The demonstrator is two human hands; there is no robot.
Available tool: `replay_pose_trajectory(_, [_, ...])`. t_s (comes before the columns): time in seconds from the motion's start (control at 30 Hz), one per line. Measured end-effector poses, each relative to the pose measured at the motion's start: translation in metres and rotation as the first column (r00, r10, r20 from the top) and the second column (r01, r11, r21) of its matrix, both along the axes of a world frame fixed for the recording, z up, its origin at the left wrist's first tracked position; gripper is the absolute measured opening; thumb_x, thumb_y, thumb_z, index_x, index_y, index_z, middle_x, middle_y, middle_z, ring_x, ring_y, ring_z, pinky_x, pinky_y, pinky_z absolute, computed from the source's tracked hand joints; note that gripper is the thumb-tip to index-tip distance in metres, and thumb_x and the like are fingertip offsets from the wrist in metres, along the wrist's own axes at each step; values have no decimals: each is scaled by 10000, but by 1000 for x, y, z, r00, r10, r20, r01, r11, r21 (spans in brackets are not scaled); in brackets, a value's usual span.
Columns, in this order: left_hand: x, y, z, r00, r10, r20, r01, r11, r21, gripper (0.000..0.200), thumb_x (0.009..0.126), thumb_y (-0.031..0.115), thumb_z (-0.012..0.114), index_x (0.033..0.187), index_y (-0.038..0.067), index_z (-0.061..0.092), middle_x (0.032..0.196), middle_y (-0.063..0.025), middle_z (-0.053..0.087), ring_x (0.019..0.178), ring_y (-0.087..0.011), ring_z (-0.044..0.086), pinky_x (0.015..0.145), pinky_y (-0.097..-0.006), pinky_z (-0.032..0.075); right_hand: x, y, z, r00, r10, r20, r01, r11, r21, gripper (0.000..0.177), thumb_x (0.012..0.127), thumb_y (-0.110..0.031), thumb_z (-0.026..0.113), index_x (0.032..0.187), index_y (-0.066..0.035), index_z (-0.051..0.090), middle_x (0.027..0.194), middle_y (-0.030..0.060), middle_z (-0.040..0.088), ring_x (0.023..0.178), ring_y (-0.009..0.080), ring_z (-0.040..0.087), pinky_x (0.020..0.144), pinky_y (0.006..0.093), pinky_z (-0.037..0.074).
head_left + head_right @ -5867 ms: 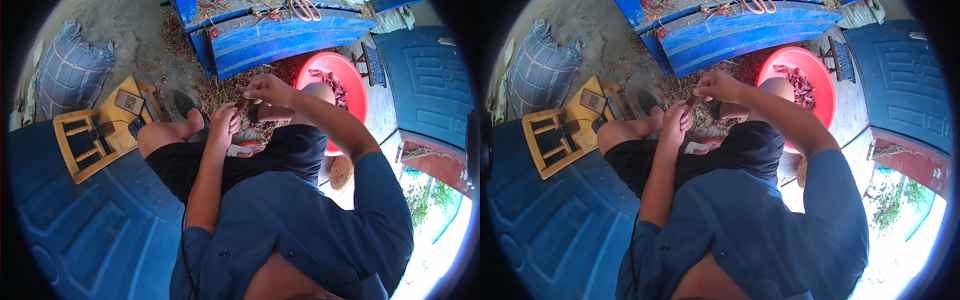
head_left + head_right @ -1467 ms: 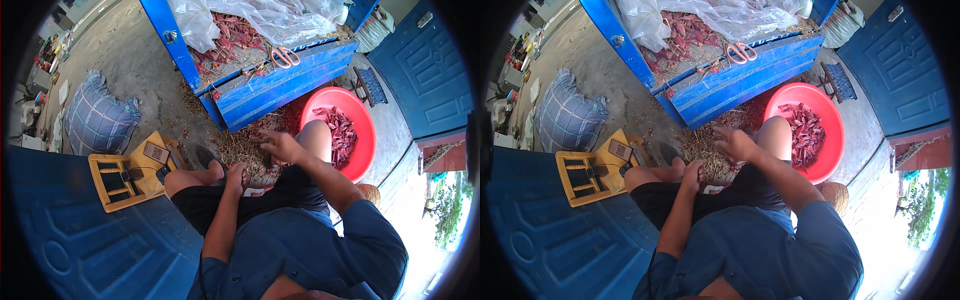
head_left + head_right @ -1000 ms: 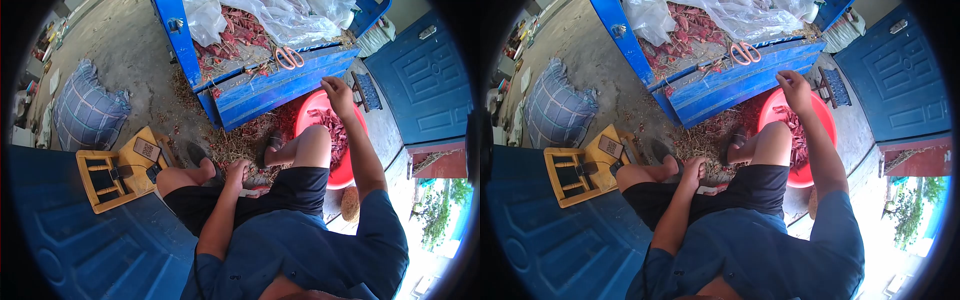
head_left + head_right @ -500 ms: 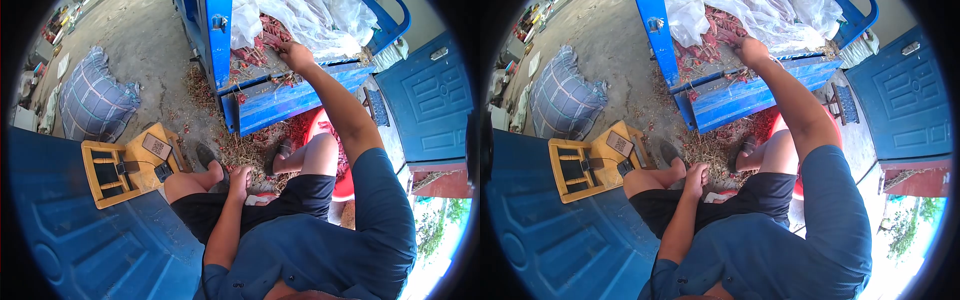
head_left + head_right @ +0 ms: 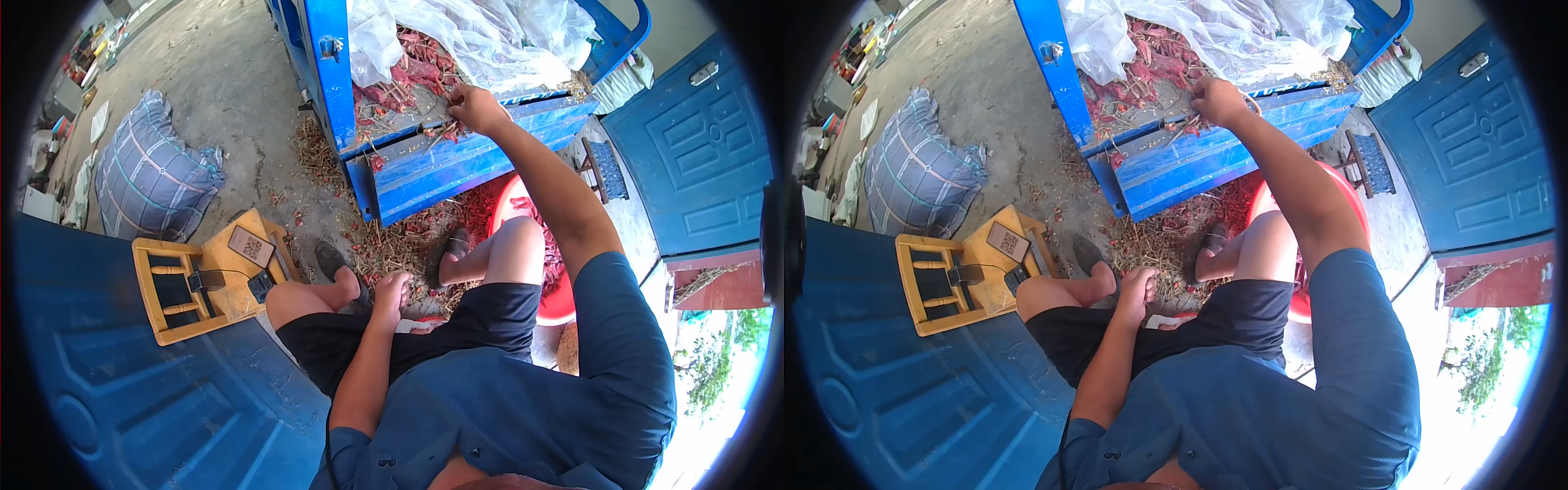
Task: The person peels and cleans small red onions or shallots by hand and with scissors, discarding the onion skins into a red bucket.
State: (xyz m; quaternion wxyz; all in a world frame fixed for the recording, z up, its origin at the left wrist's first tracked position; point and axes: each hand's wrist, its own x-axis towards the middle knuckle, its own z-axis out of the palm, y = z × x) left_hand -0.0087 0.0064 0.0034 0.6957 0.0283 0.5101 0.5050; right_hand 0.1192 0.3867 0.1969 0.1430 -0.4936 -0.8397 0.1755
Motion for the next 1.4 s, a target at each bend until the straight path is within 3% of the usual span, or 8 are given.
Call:
replay_pose_trajectory(0.23, [0,-5,3,1000,-21,-16,21,1000,2,107,883,166,621,910,62,618,604,70,414,467,-42,368,411,-218,282,2,-5,-8,996,91,-10,-90,991,96,328,873,-205,591,1173,-117,689,1080,224,688,1027,381,654,933,454,501])
replay_pose_trajectory(0.73, [0,-2,-1,1000,4,-30,-4,1000,1,101,878,176,632,887,76,635,601,68,430,467,-42,373,412,-219,273,-7,-3,3,999,37,36,-42,990,136,237,838,-230,621,985,-71,717,990,152,719,914,367,681,869,443,522])
replay_pose_trajectory(0.83, [-1,-1,0,1000,-16,-19,16,1000,-2,102,878,178,629,892,78,636,597,69,425,467,-43,369,413,-219,270,-2,-2,22,996,-68,-57,55,977,-206,212,836,-236,636,937,-81,737,916,90,735,740,246,691,689,380,549])
replay_pose_trajectory(0.93, [0,0,3,1000,6,-15,-6,1000,-20,101,882,165,611,883,69,643,583,77,419,447,-37,341,402,-217,249,5,-14,25,834,-392,-388,-32,667,-744,147,888,-222,665,858,-84,705,732,-24,690,580,-3,550,420,188,382])
replay_pose_trajectory(1.17, [2,-1,-1,1000,-15,-12,16,1000,4,101,885,178,622,882,78,638,586,77,421,448,-39,351,405,-218,255,24,-72,18,662,-592,-460,-300,354,-886,155,933,-227,682,938,-74,661,843,-19,699,537,3,543,416,153,370])
replay_pose_trajectory(1.23, [1,0,1,1000,-10,-12,10,1000,-10,102,886,182,626,882,81,638,589,76,425,447,-41,356,403,-217,258,29,-91,6,634,-591,-499,-294,412,-862,166,944,-238,677,974,-76,662,845,-26,691,564,10,552,444,143,374])
replay_pose_trajectory(1.3, [2,-2,0,1000,-21,-13,21,999,-36,103,887,186,629,883,83,637,591,74,430,446,-42,361,402,-216,261,30,-114,-4,553,-452,-700,-268,699,-663,227,963,-231,661,1092,-44,660,880,-7,688,625,18,546,505,143,404])
replay_pose_trajectory(1.4, [5,-2,-1,999,-38,-12,38,999,7,102,889,186,631,892,84,639,596,69,442,447,-45,385,396,-213,284,32,-137,-12,519,-475,-710,-238,718,-654,203,977,-208,638,1111,-58,664,886,-11,684,647,23,554,527,157,420])
